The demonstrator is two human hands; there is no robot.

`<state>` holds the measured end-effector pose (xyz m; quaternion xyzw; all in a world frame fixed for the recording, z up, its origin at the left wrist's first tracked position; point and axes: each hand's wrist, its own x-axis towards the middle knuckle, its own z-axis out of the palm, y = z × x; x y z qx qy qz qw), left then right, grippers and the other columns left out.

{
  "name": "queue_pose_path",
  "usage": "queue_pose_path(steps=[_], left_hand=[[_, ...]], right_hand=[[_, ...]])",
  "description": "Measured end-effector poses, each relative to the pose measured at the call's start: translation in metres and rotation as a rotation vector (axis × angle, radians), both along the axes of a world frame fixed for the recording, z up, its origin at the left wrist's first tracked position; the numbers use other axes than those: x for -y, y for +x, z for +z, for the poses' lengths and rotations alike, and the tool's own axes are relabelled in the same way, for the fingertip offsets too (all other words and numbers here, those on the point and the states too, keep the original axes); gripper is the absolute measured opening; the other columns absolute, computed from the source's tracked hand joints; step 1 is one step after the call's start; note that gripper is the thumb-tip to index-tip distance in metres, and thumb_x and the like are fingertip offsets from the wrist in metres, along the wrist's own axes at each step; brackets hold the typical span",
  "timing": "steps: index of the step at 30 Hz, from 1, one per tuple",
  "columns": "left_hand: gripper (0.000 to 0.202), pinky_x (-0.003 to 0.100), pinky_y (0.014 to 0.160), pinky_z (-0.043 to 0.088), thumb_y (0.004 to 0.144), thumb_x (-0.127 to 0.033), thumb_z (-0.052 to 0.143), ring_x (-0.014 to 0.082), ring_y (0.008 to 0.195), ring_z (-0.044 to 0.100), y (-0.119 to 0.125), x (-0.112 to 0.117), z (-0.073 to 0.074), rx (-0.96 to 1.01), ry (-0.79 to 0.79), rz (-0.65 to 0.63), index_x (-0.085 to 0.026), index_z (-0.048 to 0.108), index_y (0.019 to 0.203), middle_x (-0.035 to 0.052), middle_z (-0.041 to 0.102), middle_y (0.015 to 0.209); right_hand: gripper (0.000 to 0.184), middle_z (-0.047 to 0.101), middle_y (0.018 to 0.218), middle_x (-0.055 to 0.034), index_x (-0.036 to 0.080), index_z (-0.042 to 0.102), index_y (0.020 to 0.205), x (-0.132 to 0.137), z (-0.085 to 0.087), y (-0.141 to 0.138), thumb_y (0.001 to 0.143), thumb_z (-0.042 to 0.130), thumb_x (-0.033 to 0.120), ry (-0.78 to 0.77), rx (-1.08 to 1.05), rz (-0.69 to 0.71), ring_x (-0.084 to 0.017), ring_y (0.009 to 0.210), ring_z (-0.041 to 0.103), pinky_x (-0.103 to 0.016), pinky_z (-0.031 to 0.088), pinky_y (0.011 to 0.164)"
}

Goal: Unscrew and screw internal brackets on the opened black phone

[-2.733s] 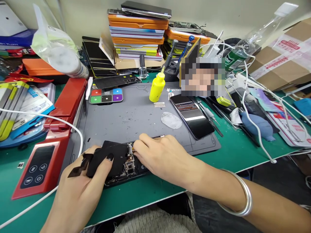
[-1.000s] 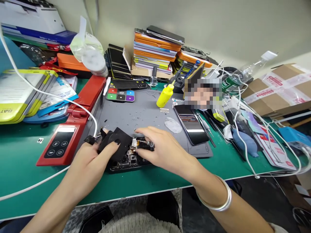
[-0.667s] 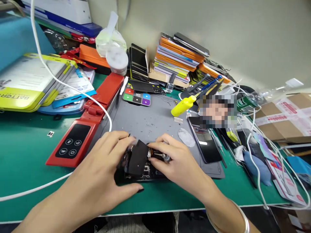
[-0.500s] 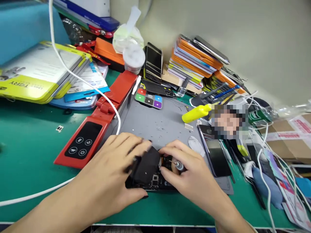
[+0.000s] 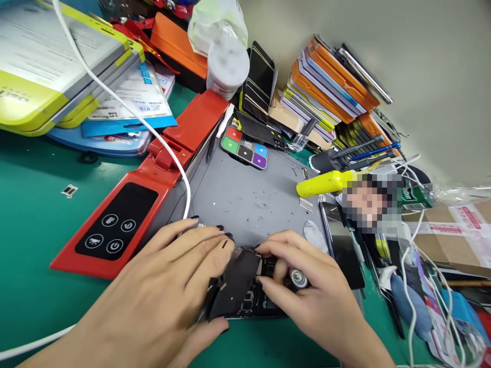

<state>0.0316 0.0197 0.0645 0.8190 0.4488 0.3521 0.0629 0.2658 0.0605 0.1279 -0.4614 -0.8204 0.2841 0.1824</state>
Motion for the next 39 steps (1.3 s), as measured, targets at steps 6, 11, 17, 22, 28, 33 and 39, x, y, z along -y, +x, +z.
queue_pose_path(steps=[6, 11, 17, 22, 28, 33, 39], left_hand=[[0.035, 0.037, 0.123, 0.036, 0.110, -0.032, 0.042, 0.0188, 0.117, 0.074, 0.004, 0.001, -0.004, 0.029, -0.026, -0.009, -0.024, 0.062, 0.138, -0.0021, 0.083, 0.121], [0.043, 0.059, 0.116, 0.035, 0.107, -0.029, 0.040, 0.0369, 0.120, 0.071, 0.011, 0.014, -0.010, -0.166, 0.063, -0.018, -0.038, 0.062, 0.142, 0.0120, 0.080, 0.124], [0.037, 0.059, 0.120, 0.039, 0.104, -0.033, 0.049, 0.0362, 0.131, 0.064, 0.008, 0.019, -0.023, -0.143, 0.035, -0.009, -0.032, 0.063, 0.138, 0.0121, 0.074, 0.134], [0.058, 0.043, 0.113, 0.054, 0.101, -0.047, 0.054, 0.0312, 0.138, 0.058, -0.004, 0.017, -0.029, -0.073, -0.073, 0.125, -0.017, 0.055, 0.151, 0.0104, 0.073, 0.134], [0.064, 0.047, 0.101, 0.066, 0.097, -0.055, 0.055, 0.0349, 0.133, 0.064, -0.005, 0.023, -0.031, -0.080, -0.140, 0.141, -0.022, 0.053, 0.152, 0.0104, 0.074, 0.133], [0.062, 0.053, 0.102, 0.064, 0.098, -0.054, 0.057, 0.0390, 0.134, 0.067, -0.006, 0.023, -0.031, -0.068, -0.198, 0.131, -0.026, 0.051, 0.153, 0.0117, 0.074, 0.136], [0.062, 0.051, 0.115, 0.055, 0.103, -0.055, 0.057, 0.0353, 0.136, 0.067, -0.007, 0.024, -0.035, -0.067, -0.159, 0.075, -0.026, 0.048, 0.157, 0.0093, 0.075, 0.138]], right_hand=[[0.023, 0.064, 0.058, 0.0059, 0.020, 0.078, 0.105, -0.001, 0.012, -0.004, 0.084, 0.068, 0.017, -0.432, -0.025, -0.186, -0.014, 0.060, 0.069, -0.025, 0.058, 0.064], [0.035, 0.074, 0.075, -0.0023, 0.018, 0.079, 0.109, -0.020, 0.026, -0.008, 0.087, 0.067, 0.043, -0.856, -0.058, -0.392, -0.014, 0.058, 0.064, -0.025, 0.045, 0.051], [0.011, 0.067, 0.069, 0.0035, 0.019, 0.076, 0.081, -0.048, 0.028, -0.021, 0.076, 0.082, 0.026, -0.949, 0.089, -0.392, -0.009, 0.062, 0.057, -0.022, 0.046, 0.060], [0.012, 0.059, 0.059, 0.0087, 0.019, 0.073, 0.078, -0.059, 0.030, -0.031, 0.073, 0.081, 0.011, -0.943, 0.234, -0.332, -0.006, 0.055, 0.050, -0.019, 0.038, 0.051], [0.011, 0.062, 0.054, 0.0055, 0.020, 0.071, 0.068, -0.073, 0.037, -0.044, 0.075, 0.079, 0.021, -0.851, 0.460, -0.171, -0.009, 0.046, 0.050, -0.024, 0.038, 0.043], [0.017, 0.055, 0.047, 0.0081, 0.022, 0.067, 0.065, -0.082, 0.042, -0.052, 0.076, 0.078, 0.030, -0.746, 0.656, 0.056, -0.009, 0.043, 0.049, -0.025, 0.037, 0.043], [0.017, 0.055, 0.055, 0.0094, 0.020, 0.068, 0.069, -0.079, 0.036, -0.042, 0.081, 0.080, 0.022, -0.841, 0.505, -0.030, -0.006, 0.051, 0.046, -0.022, 0.037, 0.051]])
